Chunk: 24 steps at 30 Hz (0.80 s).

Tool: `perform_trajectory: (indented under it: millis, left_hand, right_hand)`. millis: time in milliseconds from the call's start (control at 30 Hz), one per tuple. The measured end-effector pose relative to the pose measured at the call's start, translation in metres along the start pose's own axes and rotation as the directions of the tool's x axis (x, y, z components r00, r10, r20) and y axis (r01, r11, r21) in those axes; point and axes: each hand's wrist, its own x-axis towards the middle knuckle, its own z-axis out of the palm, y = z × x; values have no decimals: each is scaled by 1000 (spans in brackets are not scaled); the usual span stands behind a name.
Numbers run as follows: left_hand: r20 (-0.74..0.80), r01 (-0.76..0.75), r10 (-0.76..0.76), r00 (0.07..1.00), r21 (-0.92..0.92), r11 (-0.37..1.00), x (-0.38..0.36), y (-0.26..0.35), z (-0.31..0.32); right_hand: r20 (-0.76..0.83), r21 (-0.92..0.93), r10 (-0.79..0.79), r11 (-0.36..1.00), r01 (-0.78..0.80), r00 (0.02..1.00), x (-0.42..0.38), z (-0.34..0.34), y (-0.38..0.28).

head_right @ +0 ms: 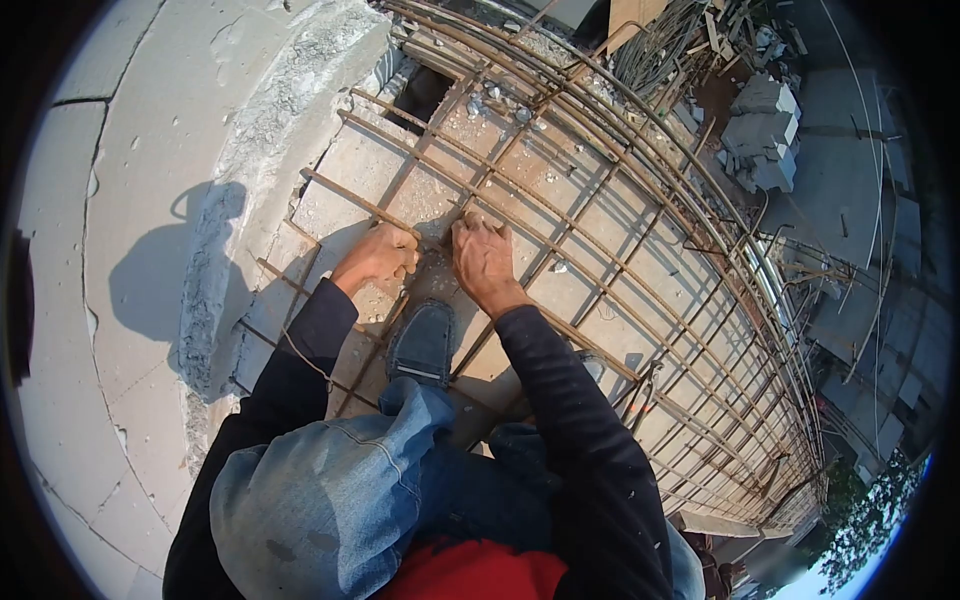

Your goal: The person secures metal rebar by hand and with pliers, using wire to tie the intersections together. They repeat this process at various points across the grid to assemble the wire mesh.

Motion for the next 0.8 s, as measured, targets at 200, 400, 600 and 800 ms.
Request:
perform_trajectory:
  millis: [200, 400, 600, 800]
  left_hand:
    - [1, 11, -11, 1000, -90, 996, -3, -9, 7]
    - [-76, -91, 90, 993, -7, 996, -5, -10, 11]
    - [-53, -87, 91, 994, 65, 994, -4, -9, 8]
    - [-17, -65, 66, 998, 32, 997, -6, -4, 5]
  right_hand:
    - [-48, -133, -193, 974, 185, 980, -6, 1, 10]
    - [106, -20, -43, 999, 45, 993, -4, -11, 2]
    - [129, -80, -145, 985, 156, 981, -2, -6, 10]
    - [9, -149, -280, 949, 278, 960, -7, 13, 31]
